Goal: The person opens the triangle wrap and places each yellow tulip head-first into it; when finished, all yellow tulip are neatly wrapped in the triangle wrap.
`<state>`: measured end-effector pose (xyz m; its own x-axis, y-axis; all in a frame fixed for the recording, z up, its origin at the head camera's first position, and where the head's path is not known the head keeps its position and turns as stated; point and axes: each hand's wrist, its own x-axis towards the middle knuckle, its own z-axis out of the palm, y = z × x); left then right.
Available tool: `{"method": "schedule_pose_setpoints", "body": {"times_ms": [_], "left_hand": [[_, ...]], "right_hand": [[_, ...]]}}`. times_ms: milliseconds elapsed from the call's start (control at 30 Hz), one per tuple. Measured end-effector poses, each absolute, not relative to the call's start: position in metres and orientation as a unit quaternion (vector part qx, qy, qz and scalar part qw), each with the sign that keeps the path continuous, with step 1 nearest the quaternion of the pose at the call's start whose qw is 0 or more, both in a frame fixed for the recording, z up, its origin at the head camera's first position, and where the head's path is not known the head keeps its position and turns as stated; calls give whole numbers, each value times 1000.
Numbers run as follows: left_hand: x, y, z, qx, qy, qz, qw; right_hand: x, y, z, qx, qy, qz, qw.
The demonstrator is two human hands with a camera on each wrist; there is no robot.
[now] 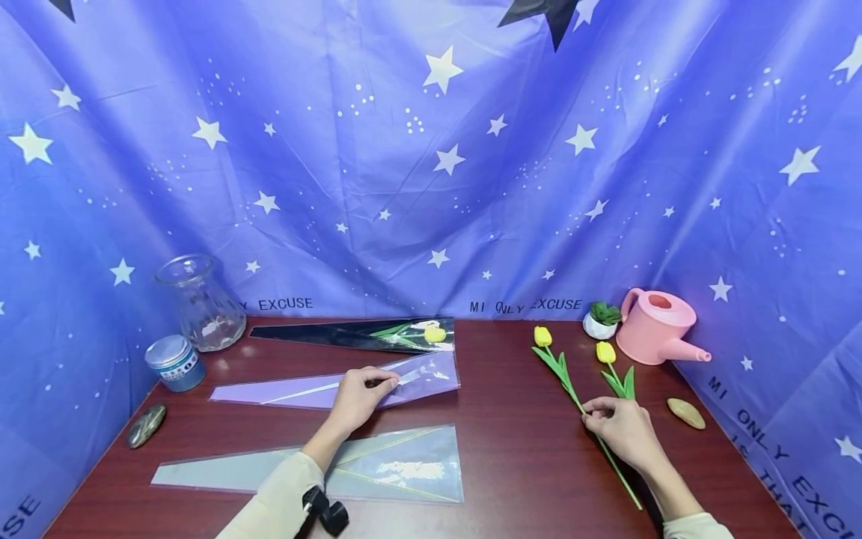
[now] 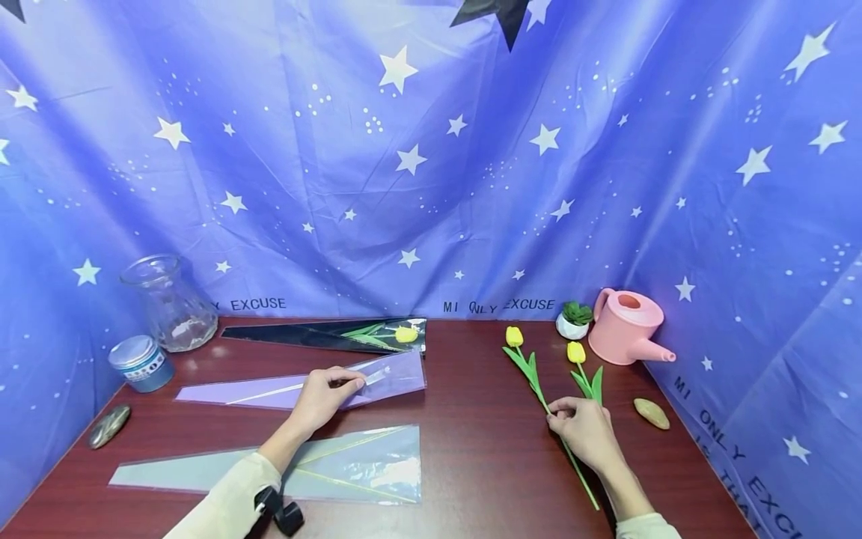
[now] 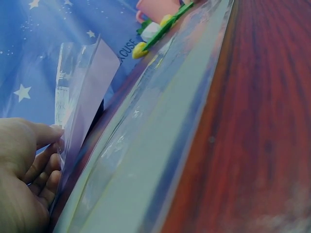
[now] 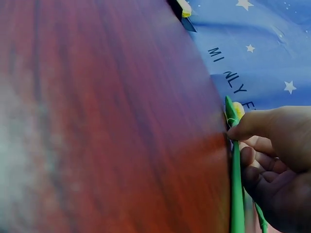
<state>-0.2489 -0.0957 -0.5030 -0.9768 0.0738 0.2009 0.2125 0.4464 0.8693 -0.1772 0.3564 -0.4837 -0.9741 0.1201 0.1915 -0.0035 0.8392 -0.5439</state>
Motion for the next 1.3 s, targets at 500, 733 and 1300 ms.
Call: {"method": "schedule_pose_setpoints", "body": {"times_ms": [500, 733, 1300], "left_hand": [[-248, -93, -501, -89, -848, -518, 67], [-248, -95, -503, -89, -850, -515, 69], [-248, -94, -503, -85, -851, -514, 70]], "right_hand": [[-193, 326, -451, -2, -847, 513, 139], [-206, 301, -440, 6, -756, 635, 162], [-232, 277, -453, -10, -588, 785, 192]]}}
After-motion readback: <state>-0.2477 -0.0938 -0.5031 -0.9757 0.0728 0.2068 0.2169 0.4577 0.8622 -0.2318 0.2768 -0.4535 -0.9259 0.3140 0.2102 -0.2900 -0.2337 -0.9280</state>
